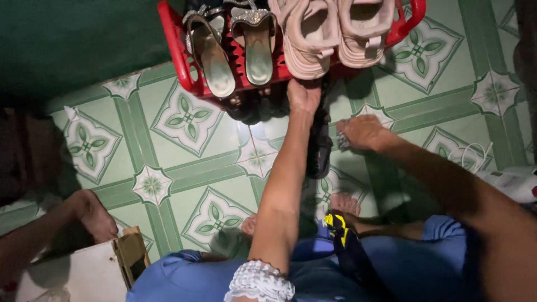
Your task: The person sits on the floor and wipes several pairs of shoes with a cloth, including black heels, sandals, and sneakers. The person handles each shoe individually, wiping the exterior surfaces before placing them back on the floor or a red shoe rack.
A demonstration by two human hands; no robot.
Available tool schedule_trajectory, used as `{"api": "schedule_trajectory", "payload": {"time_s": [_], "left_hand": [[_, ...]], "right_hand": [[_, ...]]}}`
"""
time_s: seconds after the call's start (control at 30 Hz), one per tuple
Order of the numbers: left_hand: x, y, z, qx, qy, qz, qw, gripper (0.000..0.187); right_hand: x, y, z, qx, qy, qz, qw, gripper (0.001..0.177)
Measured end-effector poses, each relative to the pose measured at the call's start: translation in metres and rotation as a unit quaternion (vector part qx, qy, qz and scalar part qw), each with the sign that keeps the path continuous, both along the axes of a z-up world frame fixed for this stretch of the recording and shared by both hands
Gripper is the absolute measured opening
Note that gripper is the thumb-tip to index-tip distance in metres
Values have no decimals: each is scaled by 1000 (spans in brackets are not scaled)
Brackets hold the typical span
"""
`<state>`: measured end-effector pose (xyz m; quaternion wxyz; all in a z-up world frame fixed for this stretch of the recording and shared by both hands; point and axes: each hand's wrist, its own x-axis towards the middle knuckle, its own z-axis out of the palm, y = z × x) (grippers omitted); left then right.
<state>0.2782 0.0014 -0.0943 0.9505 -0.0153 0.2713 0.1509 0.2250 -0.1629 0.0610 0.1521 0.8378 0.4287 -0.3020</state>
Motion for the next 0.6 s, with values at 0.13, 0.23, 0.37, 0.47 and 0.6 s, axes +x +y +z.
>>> {"api": "schedule_trajectory", "payload": {"time_s": [0.13, 0.23, 0.37, 0.47, 0.6], "left_hand": [[7, 4, 5, 3, 8, -10, 1000, 45], [12, 2, 9, 10, 14, -19, 1000, 45], [9, -3, 7, 22, 28, -29, 999, 46], [2, -4, 2, 29, 41, -32, 998, 47], [-5, 7, -2, 44, 57, -28, 997, 50]], "right_hand": [[-16, 7, -23, -23, 143, -83, 986, 64], [-30, 2, -83, 7, 115, -174, 978, 82], [-35, 1, -126, -14, 189, -174, 966, 105], [-39, -7, -191, -15, 174, -179, 968, 96], [-53, 2, -214, -34, 47, -209, 976, 62]]}}
